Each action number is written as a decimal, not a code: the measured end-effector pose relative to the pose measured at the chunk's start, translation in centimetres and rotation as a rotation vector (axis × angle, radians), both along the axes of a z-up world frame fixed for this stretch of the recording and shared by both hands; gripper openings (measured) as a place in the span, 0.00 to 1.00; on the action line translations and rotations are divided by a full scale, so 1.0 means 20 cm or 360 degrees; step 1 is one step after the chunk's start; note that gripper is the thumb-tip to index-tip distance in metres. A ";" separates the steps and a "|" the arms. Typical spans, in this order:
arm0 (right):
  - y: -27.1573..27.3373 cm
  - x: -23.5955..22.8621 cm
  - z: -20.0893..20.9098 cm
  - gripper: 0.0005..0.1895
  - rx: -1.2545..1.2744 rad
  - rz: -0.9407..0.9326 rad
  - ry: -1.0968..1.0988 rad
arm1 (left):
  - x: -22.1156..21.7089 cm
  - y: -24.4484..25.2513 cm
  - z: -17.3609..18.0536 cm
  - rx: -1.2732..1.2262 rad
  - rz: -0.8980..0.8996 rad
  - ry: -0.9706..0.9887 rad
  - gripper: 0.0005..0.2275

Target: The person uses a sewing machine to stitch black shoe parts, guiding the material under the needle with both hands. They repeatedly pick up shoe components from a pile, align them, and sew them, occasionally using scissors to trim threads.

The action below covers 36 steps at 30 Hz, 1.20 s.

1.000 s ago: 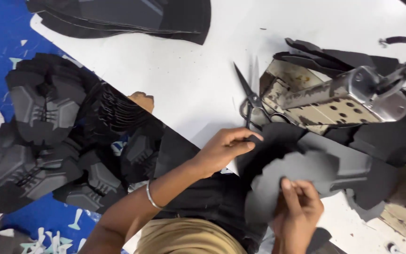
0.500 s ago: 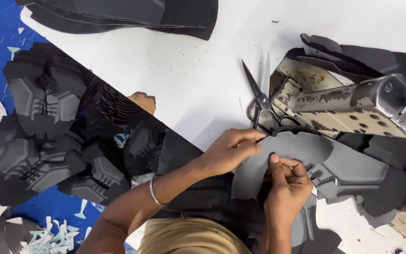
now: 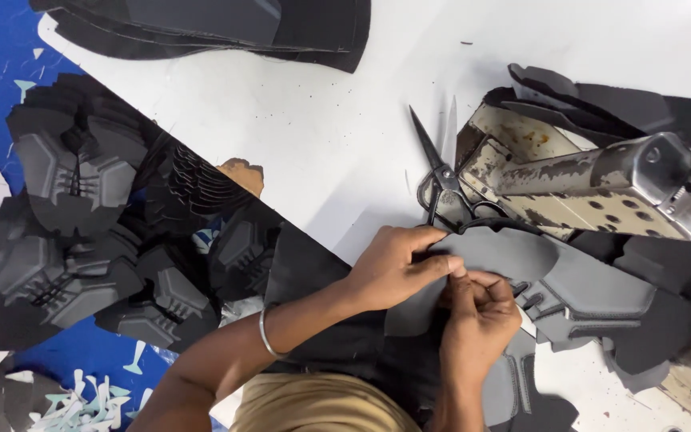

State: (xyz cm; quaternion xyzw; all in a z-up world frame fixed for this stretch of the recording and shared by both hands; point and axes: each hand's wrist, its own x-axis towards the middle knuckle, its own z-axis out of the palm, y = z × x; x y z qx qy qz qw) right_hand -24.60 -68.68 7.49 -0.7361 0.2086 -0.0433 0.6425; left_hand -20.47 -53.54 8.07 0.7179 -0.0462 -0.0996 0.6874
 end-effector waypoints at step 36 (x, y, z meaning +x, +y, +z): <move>-0.88 0.07 0.53 0.04 -0.0056 0.1064 0.0281 | -0.19 0.02 0.60 -0.0064 -0.0386 0.0128 0.21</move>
